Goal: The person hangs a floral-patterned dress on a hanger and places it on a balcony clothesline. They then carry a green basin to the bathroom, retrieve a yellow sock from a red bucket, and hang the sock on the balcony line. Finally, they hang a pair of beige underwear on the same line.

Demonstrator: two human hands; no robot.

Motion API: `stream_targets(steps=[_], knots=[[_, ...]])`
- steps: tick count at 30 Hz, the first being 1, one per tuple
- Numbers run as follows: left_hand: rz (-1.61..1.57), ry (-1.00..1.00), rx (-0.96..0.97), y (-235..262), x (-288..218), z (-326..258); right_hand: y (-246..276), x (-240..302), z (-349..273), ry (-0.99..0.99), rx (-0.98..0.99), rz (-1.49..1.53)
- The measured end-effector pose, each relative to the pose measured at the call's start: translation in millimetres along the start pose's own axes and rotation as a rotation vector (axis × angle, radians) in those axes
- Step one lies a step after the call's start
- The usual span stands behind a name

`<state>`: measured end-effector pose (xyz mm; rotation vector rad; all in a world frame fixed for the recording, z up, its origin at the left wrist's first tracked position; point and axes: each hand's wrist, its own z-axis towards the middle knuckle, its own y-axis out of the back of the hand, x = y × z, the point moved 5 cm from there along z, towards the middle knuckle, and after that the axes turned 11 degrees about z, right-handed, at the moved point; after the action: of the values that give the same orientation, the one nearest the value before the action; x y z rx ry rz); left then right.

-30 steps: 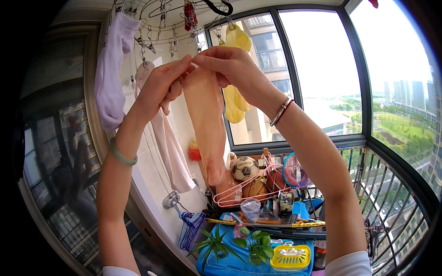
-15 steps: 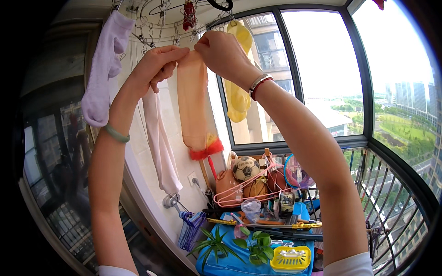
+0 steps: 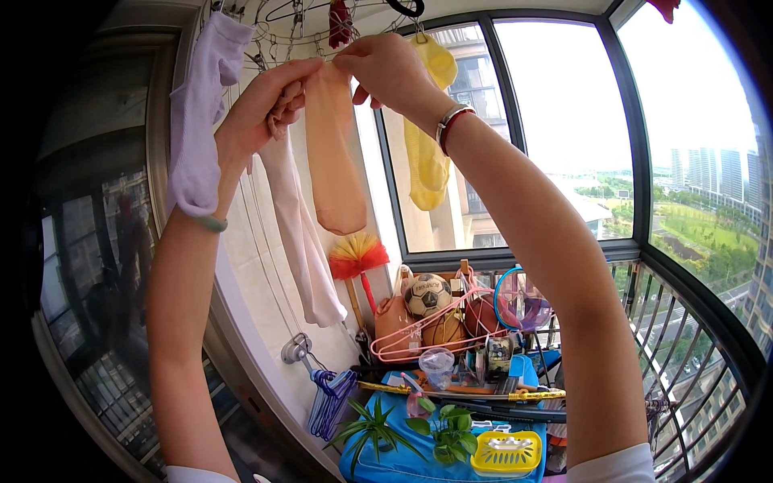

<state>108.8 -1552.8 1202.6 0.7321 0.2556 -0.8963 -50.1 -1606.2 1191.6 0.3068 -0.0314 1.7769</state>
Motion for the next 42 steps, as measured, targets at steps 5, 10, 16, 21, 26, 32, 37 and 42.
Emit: stream_targets(steps=[5, 10, 16, 21, 26, 32, 37, 42], knots=[[-0.061, 0.018, -0.059, 6, 10, 9, 7, 22, 3, 0.075, -0.149, 0.029], [-0.124, 0.034, -0.110, 9, 11, 22, 17, 22, 29, 0.100, -0.344, 0.206], [-0.097, 0.019, -0.103, 9, 7, 32, 18, 16, 52, 0.031, -0.350, 0.039], [-0.141, -0.022, -0.017, -1, 6, 47, 20, -1, 84, 0.000, -0.185, -0.048], [-0.167, -0.025, -0.070, 5, 9, 60, 10, -3, 88, -0.115, -0.087, 0.383], [-0.163, -0.012, -0.102, 3, 5, 56, 1, -10, 84, -0.179, 0.041, 0.552], [-0.131, -0.012, -0.082, 4, 8, 56, 6, -10, 85, -0.159, 0.055, 0.598], [-0.188, -0.034, -0.051, 8, 13, 54, 1, -10, 85, -0.151, 0.016, 0.623]])
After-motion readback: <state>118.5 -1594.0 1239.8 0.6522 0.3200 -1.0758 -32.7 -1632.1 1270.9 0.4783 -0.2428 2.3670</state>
